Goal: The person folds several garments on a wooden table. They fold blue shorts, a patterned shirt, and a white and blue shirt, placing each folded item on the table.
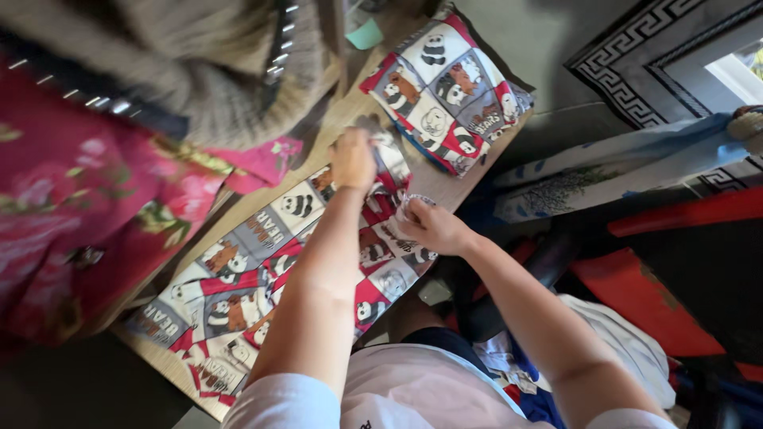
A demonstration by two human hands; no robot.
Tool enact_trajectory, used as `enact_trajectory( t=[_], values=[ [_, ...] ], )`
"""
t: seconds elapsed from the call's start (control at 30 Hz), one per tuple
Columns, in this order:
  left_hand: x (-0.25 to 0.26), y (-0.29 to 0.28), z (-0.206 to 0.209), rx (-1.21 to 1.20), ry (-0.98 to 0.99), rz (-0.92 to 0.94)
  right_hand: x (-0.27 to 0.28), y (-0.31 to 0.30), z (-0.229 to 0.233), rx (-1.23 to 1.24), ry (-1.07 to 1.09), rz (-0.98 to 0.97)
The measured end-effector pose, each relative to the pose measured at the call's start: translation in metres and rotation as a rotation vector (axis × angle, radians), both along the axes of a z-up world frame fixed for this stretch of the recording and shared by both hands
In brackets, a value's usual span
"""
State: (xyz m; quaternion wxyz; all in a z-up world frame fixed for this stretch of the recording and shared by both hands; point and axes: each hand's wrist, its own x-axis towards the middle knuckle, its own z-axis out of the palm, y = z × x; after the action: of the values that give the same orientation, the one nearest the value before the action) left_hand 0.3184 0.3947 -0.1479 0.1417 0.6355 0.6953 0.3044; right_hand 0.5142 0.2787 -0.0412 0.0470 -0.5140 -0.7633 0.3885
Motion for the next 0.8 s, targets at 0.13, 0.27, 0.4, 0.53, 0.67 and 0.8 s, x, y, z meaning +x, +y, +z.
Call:
enact_trajectory(
  t=[0.13,0.27,0.4,0.53,0.67,0.8],
  values=[
    [-0.015,0.009,-0.028,0.330,-0.145,0.139,0.038,0.000,0.024,-0.232,-0.229,0.082],
    [-0.020,0.023,-0.039,0.438,-0.128,0.088,0.093,0.000,0.036,-0.342,-0.441,0.194],
    [-0.016,0.031,-0.017,0.395,-0.076,0.127,0.127,-0.003,0.016,-0.110,-0.496,-0.020],
    [-0.005,0.019,0.040,0.431,0.014,0.126,0.136,-0.009,-0.031,-0.008,-0.039,-0.456],
    [0.001,-0.059,0.093,0.435,-0.097,-0.148,0.142,-0.009,-0.068,0.155,-0.006,-0.614],
    [-0.017,-0.233,0.112,0.355,-0.190,-0.590,0.141,-0.002,-0.095,-0.045,0.456,-0.656]
  ],
)
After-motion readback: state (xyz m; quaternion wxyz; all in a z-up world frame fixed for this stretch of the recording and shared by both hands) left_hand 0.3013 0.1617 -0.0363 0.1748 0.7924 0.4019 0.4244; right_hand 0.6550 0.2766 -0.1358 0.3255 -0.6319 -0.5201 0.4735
